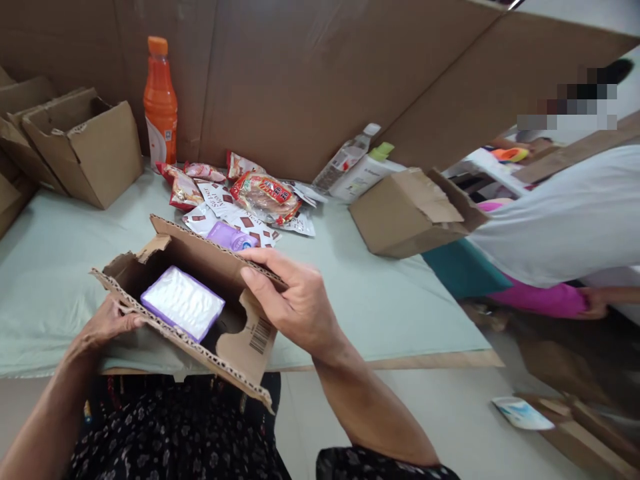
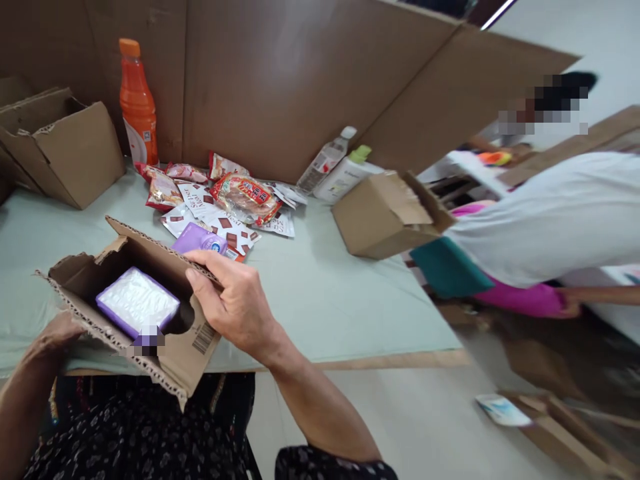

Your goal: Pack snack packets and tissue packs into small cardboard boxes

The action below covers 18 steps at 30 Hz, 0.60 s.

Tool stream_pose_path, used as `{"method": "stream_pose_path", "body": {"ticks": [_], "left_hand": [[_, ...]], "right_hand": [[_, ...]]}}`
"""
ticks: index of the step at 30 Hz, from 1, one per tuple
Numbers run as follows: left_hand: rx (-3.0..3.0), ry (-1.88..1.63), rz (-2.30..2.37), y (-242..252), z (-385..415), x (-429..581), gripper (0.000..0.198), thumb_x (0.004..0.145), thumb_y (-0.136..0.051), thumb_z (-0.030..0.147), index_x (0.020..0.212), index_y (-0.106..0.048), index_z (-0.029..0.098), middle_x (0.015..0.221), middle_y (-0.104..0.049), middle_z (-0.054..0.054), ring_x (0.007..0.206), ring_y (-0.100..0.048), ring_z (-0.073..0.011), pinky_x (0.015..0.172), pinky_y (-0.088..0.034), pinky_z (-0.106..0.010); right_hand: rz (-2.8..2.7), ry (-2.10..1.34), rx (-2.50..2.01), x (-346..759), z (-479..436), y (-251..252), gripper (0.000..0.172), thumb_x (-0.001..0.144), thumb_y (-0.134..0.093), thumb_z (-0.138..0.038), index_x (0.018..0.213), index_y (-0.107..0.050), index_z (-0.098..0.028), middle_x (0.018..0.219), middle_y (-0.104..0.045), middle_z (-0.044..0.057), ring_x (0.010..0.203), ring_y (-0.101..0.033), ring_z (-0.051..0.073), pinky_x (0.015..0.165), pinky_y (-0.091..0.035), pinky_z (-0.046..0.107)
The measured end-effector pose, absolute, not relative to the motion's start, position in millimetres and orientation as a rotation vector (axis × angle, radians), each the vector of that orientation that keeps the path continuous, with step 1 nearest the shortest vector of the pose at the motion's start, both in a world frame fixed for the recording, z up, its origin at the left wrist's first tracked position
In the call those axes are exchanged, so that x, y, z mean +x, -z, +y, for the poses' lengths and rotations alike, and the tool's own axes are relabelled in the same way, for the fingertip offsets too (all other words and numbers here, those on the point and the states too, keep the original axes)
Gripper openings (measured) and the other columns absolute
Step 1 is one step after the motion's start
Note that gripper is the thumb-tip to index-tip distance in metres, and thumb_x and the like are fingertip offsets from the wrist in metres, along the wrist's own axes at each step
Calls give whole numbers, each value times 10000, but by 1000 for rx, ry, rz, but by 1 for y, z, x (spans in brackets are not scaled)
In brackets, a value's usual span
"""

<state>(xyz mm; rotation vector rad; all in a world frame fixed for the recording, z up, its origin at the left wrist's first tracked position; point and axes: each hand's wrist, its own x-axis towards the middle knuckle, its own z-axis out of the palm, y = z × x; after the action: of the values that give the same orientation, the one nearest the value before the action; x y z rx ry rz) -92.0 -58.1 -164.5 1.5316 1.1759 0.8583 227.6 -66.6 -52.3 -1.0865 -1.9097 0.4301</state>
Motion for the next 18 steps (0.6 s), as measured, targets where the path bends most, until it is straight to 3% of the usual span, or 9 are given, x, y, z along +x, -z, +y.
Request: {"method": "stream_pose_path", "body": {"ticks": [8, 13, 18], "left_hand": [[1510, -861, 1196, 154, -66, -88, 982, 543, -834, 853, 1206, -770, 133, 1183, -789, -186, 1209, -703, -464, 1097, -565, -564], [1547, -892, 1231, 152, -67, -90, 1127, 454, -837, 899, 1310, -729, 174, 1161, -789, -167, 1322, -634, -487, 1225, -447, -597], [1606, -941, 1245, 158, -67, -97, 1190, 563, -789, 918, 1496, -599, 203, 1370, -717, -175, 1446, -537, -486, 1258, -404, -621]], "right_hand": [[-1755, -446, -1116, 240, -80, 80, 142, 953, -679, -246, 1032, -795, -231, 861, -822, 4, 689, -752, 171, 629, -606, 259], [-1805, -426, -1030, 230, -75, 70, 184, 965, -657, -198, 1065, -807, -235, 948, -839, 19, 806, -791, 182, 740, -646, 270], [-1857, -448, -978, 231, -61, 76, 220, 999, -627, -218, 1123, -805, -257, 1011, -840, 28, 878, -802, 189, 803, -662, 300]]}}
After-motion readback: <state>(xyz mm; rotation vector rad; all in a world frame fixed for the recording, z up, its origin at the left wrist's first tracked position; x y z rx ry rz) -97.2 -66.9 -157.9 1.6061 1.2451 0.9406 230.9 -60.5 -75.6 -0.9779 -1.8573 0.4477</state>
